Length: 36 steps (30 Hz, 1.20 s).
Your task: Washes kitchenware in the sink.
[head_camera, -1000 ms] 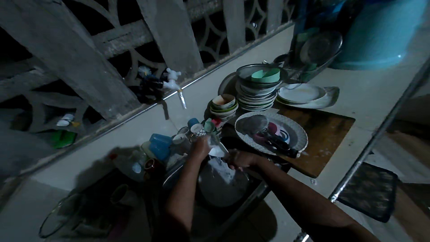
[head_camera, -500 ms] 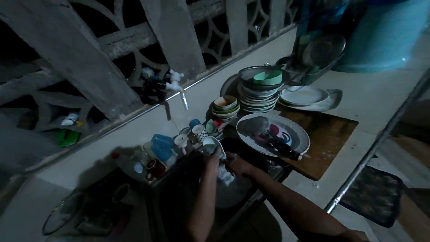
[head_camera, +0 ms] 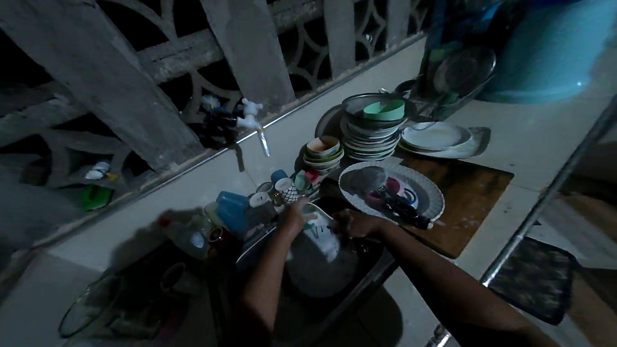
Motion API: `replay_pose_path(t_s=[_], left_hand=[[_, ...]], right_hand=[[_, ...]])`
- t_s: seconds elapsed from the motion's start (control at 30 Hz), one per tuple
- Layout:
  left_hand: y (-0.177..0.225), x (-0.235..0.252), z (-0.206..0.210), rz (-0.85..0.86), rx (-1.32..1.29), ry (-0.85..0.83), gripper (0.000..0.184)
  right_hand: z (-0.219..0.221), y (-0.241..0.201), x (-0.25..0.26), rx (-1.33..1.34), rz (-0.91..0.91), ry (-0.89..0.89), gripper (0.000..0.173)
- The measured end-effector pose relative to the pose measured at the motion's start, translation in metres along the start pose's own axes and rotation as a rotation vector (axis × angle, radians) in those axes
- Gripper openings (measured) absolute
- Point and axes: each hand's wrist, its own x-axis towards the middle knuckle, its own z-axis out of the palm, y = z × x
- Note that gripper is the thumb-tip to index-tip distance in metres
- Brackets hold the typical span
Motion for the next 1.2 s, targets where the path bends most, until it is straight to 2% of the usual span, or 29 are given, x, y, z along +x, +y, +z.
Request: replay_pose_path(t_s=[0.07,0.17,0.23,0.33,0.37,0.43,0.5,0.57,0.6,0.67,0.7,0.8,0.87,0.93,1.03,1.13,1.2], left_hand=[[0.006,-0.002,-0.005,-0.044,0.103,0.057,0.045],[0.004,-0.002,-0.001,-0.122,0.037,0.227,0.045],[-0.001,0.001,0.012,-0.195,-0.171,0.415,0.044],[-0.007,0.016,0.048,-0.259,-0.689,0.726,0.034],[-0.001,0.017,0.056,-0.316,-0.873,0.751,0.036],[0.018,0.009,0.059,-0.460,-1.163,0.679,0.045],[0.028,0.003,0.060,-0.513,-1.254,0.597,0.040],[0.020,0.002,0.061,-0.473,-1.152,0.532,0.039],[0.011,0.003,0.061,-0.420,-1.023,0.525,0.042],[-0.009,0.004,0.050,-0.248,-0.619,0.483,0.049],[-0.015,0.002,0.041,-0.148,-0.395,0.437,0.045],[-0.016,-0.007,0.015,0.073,0.069,0.113,0.041],[-0.015,-0.010,0.008,0.212,0.260,-0.072,0.040],[-0.008,-0.011,0.005,0.341,0.382,-0.206,0.038],[0.006,-0.014,0.002,0.464,0.470,-0.329,0.026],[0.003,-0.009,-0.004,0.485,0.461,-0.340,0.025],[0.001,-0.006,-0.013,0.391,0.407,-0.331,0.036]], right_hand=[[0.004,-0.004,-0.003,0.060,-0.008,0.019,0.023],[0.015,-0.006,-0.001,0.217,0.009,0.059,0.019],[0.029,-0.004,0.004,0.337,-0.002,0.103,0.020],[0.054,-0.006,0.014,0.468,-0.026,0.168,0.025],[0.061,-0.006,0.018,0.491,-0.032,0.193,0.025],[0.070,-0.003,0.024,0.514,-0.033,0.241,0.024],[0.072,0.003,0.025,0.489,-0.018,0.256,0.026],[0.065,0.007,0.021,0.384,0.027,0.213,0.030],[0.060,0.008,0.018,0.303,0.060,0.174,0.032],[0.047,0.005,0.010,0.120,0.082,0.103,0.030],[0.040,0.002,0.005,0.035,0.077,0.075,0.029],[0.015,-0.006,-0.008,-0.206,0.075,-0.011,0.032],[0.001,-0.011,-0.008,-0.378,0.051,-0.074,0.033],[-0.005,-0.018,-0.005,-0.515,0.036,-0.113,0.031],[-0.005,-0.034,-0.001,-0.587,0.018,-0.133,0.030],[-0.001,-0.028,0.000,-0.486,-0.079,-0.112,0.029],[0.004,-0.017,-0.001,-0.343,-0.130,-0.067,0.026]])
